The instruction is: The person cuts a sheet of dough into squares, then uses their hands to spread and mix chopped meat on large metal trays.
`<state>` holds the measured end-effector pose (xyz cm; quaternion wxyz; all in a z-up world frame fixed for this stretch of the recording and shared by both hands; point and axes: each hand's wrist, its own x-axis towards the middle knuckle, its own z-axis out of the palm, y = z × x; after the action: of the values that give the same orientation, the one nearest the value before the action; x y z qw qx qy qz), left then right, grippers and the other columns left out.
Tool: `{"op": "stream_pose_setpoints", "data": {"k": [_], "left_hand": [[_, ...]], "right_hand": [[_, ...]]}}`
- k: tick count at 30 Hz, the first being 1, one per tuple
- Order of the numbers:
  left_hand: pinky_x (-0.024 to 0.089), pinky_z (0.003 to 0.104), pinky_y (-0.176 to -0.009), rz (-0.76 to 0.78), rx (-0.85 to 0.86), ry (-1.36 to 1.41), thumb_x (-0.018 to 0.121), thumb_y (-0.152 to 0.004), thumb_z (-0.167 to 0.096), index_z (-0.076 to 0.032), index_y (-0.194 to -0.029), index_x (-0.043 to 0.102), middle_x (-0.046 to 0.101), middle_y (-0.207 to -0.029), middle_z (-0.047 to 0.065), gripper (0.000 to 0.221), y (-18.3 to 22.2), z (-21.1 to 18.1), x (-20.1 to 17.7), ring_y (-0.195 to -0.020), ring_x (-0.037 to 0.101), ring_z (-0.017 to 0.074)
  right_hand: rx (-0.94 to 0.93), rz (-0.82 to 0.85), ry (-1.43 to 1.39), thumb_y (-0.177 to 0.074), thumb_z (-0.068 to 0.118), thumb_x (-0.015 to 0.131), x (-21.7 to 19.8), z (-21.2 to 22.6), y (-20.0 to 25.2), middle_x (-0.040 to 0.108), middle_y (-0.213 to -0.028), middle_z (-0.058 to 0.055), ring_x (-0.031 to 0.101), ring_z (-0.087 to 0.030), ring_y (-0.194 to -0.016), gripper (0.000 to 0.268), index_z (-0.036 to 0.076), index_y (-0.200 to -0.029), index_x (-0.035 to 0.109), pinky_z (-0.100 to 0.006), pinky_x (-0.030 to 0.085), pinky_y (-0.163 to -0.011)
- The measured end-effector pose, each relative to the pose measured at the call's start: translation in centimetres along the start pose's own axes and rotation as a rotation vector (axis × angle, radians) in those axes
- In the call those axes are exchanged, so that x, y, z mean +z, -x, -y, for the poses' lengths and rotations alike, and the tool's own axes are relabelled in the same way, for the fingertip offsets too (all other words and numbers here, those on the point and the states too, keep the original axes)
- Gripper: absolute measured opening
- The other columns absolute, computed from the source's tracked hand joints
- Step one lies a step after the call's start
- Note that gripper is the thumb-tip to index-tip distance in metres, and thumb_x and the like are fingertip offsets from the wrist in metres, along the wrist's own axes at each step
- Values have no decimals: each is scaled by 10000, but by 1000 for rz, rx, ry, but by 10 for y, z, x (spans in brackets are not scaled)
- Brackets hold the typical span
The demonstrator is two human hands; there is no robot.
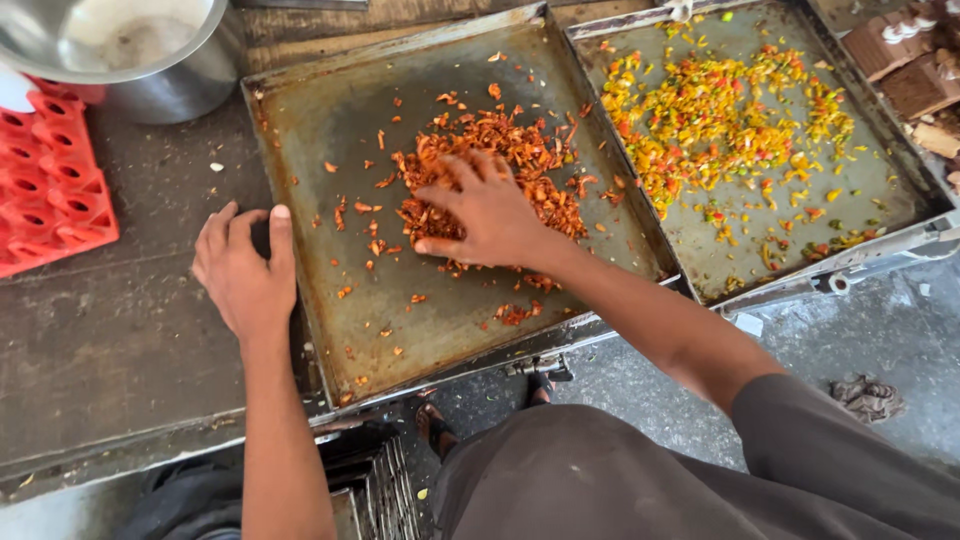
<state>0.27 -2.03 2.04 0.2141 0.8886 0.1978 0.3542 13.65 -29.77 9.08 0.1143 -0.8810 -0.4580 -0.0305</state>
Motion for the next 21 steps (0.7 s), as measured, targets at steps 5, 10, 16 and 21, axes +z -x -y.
{"op": "stream_pose_setpoints", "data": {"k": [5,10,16,21], "left_hand": [[327,538,-1145,-1,-3,16,662,-1102,-414,-44,-1162,730,603,-1434,204,382,1,-2,-2,-1379,486,405],[330,538,-1143,-17,-36,32,665,-1098,-423,-45,-1150,733,611,-1427,201,388,3,-2,-3,-1382,490,398],[341,551,-1115,-12,-24,-23,680,-1099,-435,-46,-1155,739,625,-1406,186,397,-2,-5,-3,-1353,503,392],[362,538,-1104,1,-14,-22,680,-1098,-434,-66,-1151,738,628,-1408,167,376,-4,-6,-5,-1348,513,380]], "right_hand": [[-244,-64,101,-1044,556,525,18,-3,32,456,-1563,-133,373,-450,-1475,516,282,-1478,575,-667,298,-1178],[-347,10,204,-1040,547,456,3,-54,49,439,-1597,-179,321,-479,-1452,542,295,-1517,516,-709,259,-1114],[-23,-103,13,-1075,632,376,4,-69,-9,389,-1630,-167,246,-526,-1535,617,290,-1583,451,-734,235,-1170],[61,-56,42,-790,809,620,19,-25,-43,367,-1552,-201,256,-561,-1413,845,321,-1470,499,-783,197,-1081]]}}
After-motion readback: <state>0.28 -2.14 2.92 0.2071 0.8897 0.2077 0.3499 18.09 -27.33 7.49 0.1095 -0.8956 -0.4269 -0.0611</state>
